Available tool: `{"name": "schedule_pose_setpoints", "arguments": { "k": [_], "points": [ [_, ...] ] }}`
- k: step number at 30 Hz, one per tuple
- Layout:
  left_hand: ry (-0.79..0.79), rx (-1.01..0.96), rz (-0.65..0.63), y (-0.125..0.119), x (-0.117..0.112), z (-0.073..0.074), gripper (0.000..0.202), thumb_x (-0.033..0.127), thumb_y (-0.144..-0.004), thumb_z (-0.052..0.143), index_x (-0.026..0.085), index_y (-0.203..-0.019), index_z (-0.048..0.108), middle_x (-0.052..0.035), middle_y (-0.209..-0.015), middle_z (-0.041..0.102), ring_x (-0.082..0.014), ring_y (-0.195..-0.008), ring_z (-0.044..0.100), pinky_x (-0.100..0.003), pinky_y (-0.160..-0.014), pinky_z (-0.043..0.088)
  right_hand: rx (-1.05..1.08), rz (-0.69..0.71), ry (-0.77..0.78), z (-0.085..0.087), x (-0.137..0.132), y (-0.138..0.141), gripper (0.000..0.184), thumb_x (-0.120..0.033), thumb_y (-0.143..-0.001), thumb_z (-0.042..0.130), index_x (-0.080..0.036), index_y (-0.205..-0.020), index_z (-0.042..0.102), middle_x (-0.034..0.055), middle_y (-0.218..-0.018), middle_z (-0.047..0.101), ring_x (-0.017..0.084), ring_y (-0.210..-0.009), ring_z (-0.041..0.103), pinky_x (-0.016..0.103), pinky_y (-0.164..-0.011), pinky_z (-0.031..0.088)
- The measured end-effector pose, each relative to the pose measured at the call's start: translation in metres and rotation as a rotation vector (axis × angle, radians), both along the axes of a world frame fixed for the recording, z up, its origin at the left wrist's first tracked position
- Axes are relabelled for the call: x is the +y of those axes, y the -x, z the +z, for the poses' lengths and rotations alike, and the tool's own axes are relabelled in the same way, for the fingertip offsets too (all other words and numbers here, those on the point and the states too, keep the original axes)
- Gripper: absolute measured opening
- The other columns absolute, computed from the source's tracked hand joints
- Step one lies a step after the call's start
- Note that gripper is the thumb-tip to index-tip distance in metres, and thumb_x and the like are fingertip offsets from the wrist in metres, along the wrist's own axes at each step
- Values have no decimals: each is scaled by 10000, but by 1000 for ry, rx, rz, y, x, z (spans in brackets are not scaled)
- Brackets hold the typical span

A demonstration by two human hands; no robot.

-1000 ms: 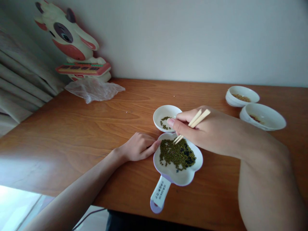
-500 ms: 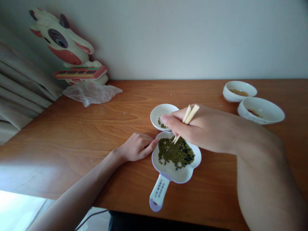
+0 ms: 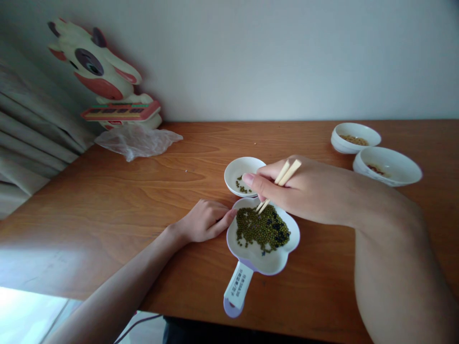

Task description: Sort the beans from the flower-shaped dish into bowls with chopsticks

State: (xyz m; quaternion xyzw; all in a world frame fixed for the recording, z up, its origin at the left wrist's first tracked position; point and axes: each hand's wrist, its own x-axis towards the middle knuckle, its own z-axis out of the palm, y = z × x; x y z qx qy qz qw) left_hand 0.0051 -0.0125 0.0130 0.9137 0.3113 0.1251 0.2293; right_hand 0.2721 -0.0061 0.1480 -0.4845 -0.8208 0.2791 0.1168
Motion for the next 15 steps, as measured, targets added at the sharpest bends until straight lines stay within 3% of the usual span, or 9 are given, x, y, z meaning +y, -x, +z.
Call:
{"name": "schedule_pose_setpoints", "arguments": {
  "k": [8, 15],
  "points": [
    [-1, -19, -10, -1, 0, 1, 489, 328, -1118, 308, 171, -707, 521, -21, -687, 605, -111, -606, 522, -251, -640, 428, 70, 17, 81, 5, -1, 1, 684, -733, -997, 320, -212, -629, 567, 6, -521, 574, 116, -429, 441, 337, -504, 252],
    [29, -17, -9, 0, 1, 0, 476, 336, -1117, 313, 174, -710, 500, -23, -703, 609, -113, -617, 522, -260, -656, 436, -57, 36, 94, 12, -4, 6, 737, -730, -1011, 188, -197, -689, 583, 26, -637, 645, 119, -505, 487, 332, -543, 280]
  ]
}}
